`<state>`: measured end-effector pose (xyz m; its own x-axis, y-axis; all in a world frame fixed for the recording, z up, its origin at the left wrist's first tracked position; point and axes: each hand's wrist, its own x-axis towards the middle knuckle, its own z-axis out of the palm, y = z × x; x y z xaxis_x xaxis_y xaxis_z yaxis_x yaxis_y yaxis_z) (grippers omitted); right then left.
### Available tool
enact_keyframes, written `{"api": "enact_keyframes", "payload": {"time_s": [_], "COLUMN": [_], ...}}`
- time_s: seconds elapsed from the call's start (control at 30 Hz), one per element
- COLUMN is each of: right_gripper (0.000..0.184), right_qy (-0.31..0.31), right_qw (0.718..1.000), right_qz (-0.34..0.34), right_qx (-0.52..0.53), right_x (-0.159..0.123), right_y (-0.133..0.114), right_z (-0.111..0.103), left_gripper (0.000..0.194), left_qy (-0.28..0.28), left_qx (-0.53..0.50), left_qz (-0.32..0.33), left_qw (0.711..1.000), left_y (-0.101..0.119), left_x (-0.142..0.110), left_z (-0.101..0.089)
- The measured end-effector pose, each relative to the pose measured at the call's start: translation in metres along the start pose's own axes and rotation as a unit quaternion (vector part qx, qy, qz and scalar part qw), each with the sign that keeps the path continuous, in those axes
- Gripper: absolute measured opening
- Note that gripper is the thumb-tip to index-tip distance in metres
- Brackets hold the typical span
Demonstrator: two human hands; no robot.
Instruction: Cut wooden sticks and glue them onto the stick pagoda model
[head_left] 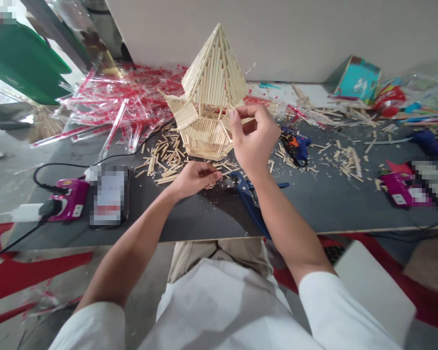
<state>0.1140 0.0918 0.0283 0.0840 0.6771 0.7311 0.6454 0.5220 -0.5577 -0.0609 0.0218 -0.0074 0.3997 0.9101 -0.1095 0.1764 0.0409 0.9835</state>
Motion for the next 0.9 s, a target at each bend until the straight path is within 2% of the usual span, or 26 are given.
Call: {"api": "enact_keyframes", "payload": {"time_s": [0.17,0.43,0.67,0.9], "right_gripper": [0.037,0.028,0.025,0.029], "right_qy": [-0.004,-0.055,-0.08,-0.044], "right_qw": [1.0,0.998,0.996,0.998], "right_qz": [0.003,-0.028,-0.035,-0.045], "right_qx": [0.006,-0.021,-0.033,-0.023], "right_x": [0.0,0.001,0.005,0.005], "right_y": [0.0,0.002,0.003,0.005], "right_z": [-0.001,-0.01,-0.008,-0.004], "left_gripper": [0.042,0.041,0.043,0.041], "left_qy": [-0.001,-0.003,-0.006,0.001], "left_qx": [-0.002,0.021,0.036,0.03], "left_qz": [0.005,0.014,0.012,0.011], "left_qw": [1.0,1.0,0.999,0.999], "left_y": [0.0,-0.003,-0.006,-0.005], "left_x": [0.0,0.001,0.001,0.001], "left_z": [0.0,0.0,-0.001,-0.001]}}
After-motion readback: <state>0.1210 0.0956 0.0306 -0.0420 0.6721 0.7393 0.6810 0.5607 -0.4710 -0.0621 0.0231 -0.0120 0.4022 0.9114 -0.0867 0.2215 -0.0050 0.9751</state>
